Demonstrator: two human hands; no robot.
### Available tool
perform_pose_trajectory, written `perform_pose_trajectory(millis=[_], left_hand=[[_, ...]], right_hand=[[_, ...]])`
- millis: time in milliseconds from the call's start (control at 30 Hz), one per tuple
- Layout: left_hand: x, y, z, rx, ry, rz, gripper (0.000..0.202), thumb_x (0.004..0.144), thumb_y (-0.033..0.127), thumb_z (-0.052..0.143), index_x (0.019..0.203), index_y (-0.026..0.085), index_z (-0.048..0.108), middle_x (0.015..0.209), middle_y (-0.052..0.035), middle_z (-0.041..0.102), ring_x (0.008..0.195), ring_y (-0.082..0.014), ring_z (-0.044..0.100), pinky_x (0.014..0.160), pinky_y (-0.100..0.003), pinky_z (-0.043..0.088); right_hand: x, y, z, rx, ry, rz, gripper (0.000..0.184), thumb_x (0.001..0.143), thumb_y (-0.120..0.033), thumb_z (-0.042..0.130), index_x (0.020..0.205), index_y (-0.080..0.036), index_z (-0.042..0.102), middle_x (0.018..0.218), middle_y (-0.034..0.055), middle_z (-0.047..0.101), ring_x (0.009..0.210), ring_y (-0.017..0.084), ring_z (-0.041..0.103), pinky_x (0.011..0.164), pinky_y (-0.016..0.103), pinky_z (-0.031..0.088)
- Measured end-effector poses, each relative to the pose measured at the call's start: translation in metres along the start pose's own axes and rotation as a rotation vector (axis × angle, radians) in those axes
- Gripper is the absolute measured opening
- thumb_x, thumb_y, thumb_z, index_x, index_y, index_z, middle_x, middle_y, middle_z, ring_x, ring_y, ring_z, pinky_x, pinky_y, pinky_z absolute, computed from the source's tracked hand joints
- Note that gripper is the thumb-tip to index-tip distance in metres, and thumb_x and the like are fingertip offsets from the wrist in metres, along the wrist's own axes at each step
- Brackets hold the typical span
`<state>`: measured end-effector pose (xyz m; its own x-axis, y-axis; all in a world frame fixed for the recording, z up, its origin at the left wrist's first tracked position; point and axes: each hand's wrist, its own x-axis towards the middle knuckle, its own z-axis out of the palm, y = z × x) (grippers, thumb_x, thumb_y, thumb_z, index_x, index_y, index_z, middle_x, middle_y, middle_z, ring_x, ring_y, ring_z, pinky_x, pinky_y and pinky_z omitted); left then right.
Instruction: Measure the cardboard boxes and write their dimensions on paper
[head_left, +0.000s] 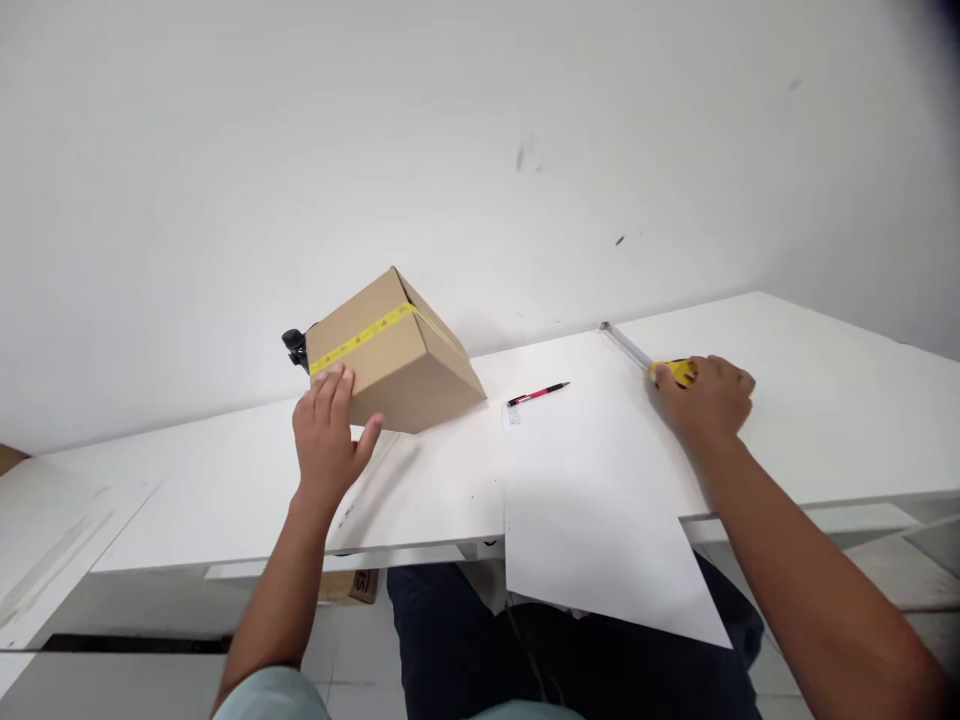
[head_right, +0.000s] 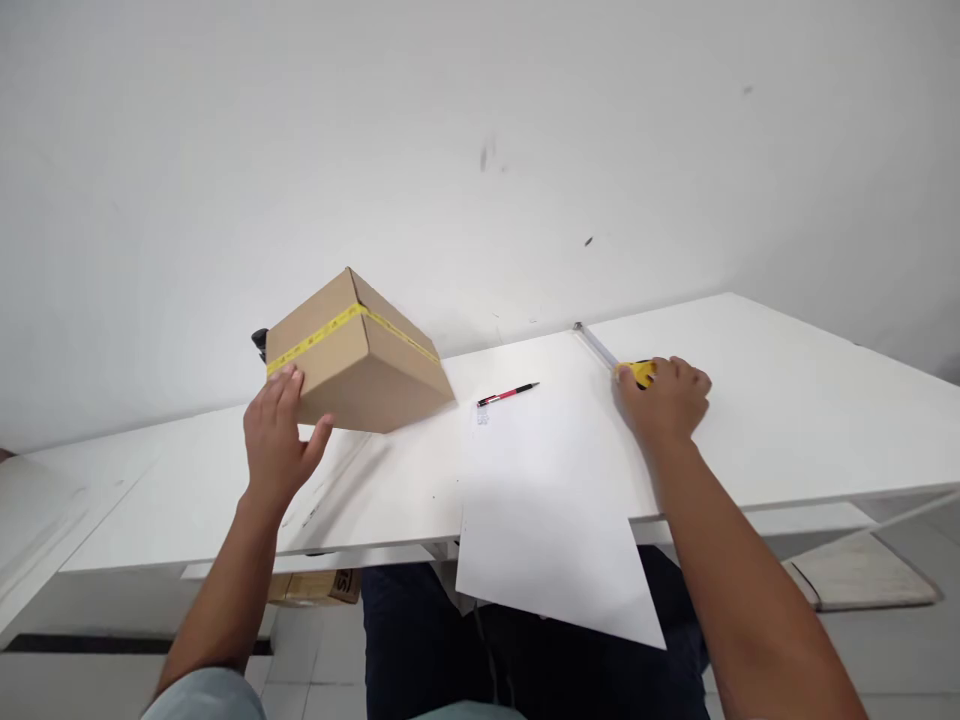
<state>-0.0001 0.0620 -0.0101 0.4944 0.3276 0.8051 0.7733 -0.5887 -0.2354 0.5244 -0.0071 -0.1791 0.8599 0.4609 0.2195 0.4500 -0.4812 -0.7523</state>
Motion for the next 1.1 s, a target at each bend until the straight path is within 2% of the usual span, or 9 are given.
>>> perform_pose_trajectory(millis=[167,300,400,533,633,767,833,933,1100], left_hand=[[-0.074,-0.010,-0.023,-0.083,0.223,0.197,0.064,0.107,0.046,0.053,0.168,0.029,0.040,0.159,-0.0169,0.060,0.146,-0.0325,0.059,0.113,-0.049,0.052],[-0.130,-0.005,-0.019,-0.179,0.099,0.032,0.065,0.113,0.058,0.027,0.162,0.024,0.051,0.151,-0.0186,0.067,0.145,-0.0333,0.060,0.112,-0.051,0.052],[-0.163,0.009,-0.008,-0.383,-0.063,-0.258,0.086,0.106,0.078,0.016,0.148,0.021,0.066,0.143,-0.0177,0.072,0.143,-0.0349,0.062,0.117,-0.054,0.048],[-0.182,0.039,0.005,-0.857,-0.178,-1.004,0.095,0.099,0.090,0.021,0.141,0.021,0.070,0.147,-0.0164,0.071,0.142,-0.0346,0.063,0.120,-0.053,0.048],[-0.175,0.062,0.004,-1.071,-0.081,-1.273,0.092,0.098,0.091,0.023,0.150,0.025,0.060,0.157,-0.0147,0.063,0.151,-0.0340,0.056,0.121,-0.050,0.049],[-0.139,0.069,-0.011,-0.972,0.050,-1.197,0.078,0.097,0.085,0.049,0.156,0.033,0.053,0.172,-0.0090,0.046,0.163,-0.0320,0.040,0.129,-0.049,0.040],[-0.113,0.061,-0.019,-0.922,-0.022,-1.147,0.070,0.096,0.075,0.063,0.151,0.031,0.059,0.171,-0.0084,0.048,0.163,-0.0319,0.038,0.134,-0.048,0.033],[-0.075,0.044,-0.021,-1.005,-0.162,-1.159,0.072,0.092,0.069,0.071,0.151,0.031,0.056,0.170,-0.0084,0.048,0.157,-0.0348,0.046,0.127,-0.050,0.045],[-0.043,0.033,-0.008,-1.134,-0.280,-1.185,0.085,0.075,0.054,0.086,0.149,0.029,0.052,0.166,-0.0120,0.049,0.147,-0.0343,0.055,0.112,-0.043,0.058]], right_hand=[[0.002,0.007,-0.007,0.061,0.105,0.224,0.075,0.097,-0.048,0.050,0.157,-0.003,0.041,0.163,0.0298,0.040,0.155,0.040,0.038,0.132,0.051,0.034],[0.004,0.007,-0.007,0.026,0.070,0.294,0.077,0.093,-0.065,0.058,0.151,-0.015,0.051,0.157,0.0265,0.050,0.161,0.040,0.030,0.138,0.056,0.016],[0.005,0.004,-0.007,-0.037,0.031,0.343,0.079,0.091,-0.067,0.064,0.151,-0.018,0.049,0.155,0.0272,0.053,0.156,0.042,0.039,0.136,0.062,0.008],[0.007,0.004,-0.009,-0.048,-0.003,0.344,0.086,0.090,-0.074,0.060,0.153,-0.018,0.045,0.153,0.0280,0.054,0.149,0.043,0.045,0.134,0.063,0.007],[0.005,0.006,-0.013,-0.024,-0.024,0.269,0.085,0.091,-0.073,0.055,0.154,-0.016,0.044,0.149,0.0275,0.057,0.143,0.045,0.049,0.133,0.064,0.010],[-0.004,0.002,-0.015,-0.008,-0.032,0.057,0.089,0.088,-0.063,0.061,0.158,-0.014,0.040,0.162,0.0257,0.045,0.149,0.042,0.045,0.129,0.052,0.034],[-0.009,0.000,-0.014,-0.012,-0.025,-0.080,0.086,0.087,-0.058,0.062,0.159,-0.015,0.040,0.165,0.0231,0.041,0.154,0.039,0.040,0.131,0.048,0.033],[-0.013,-0.001,-0.011,-0.018,0.002,-0.299,0.078,0.089,-0.049,0.061,0.156,-0.013,0.042,0.166,0.0245,0.035,0.156,0.038,0.035,0.131,0.050,0.033],[-0.016,0.000,-0.012,0.003,-0.002,-0.388,0.067,0.093,-0.045,0.061,0.149,-0.011,0.050,0.173,0.0246,0.020,0.159,0.034,0.033,0.130,0.046,0.037]])
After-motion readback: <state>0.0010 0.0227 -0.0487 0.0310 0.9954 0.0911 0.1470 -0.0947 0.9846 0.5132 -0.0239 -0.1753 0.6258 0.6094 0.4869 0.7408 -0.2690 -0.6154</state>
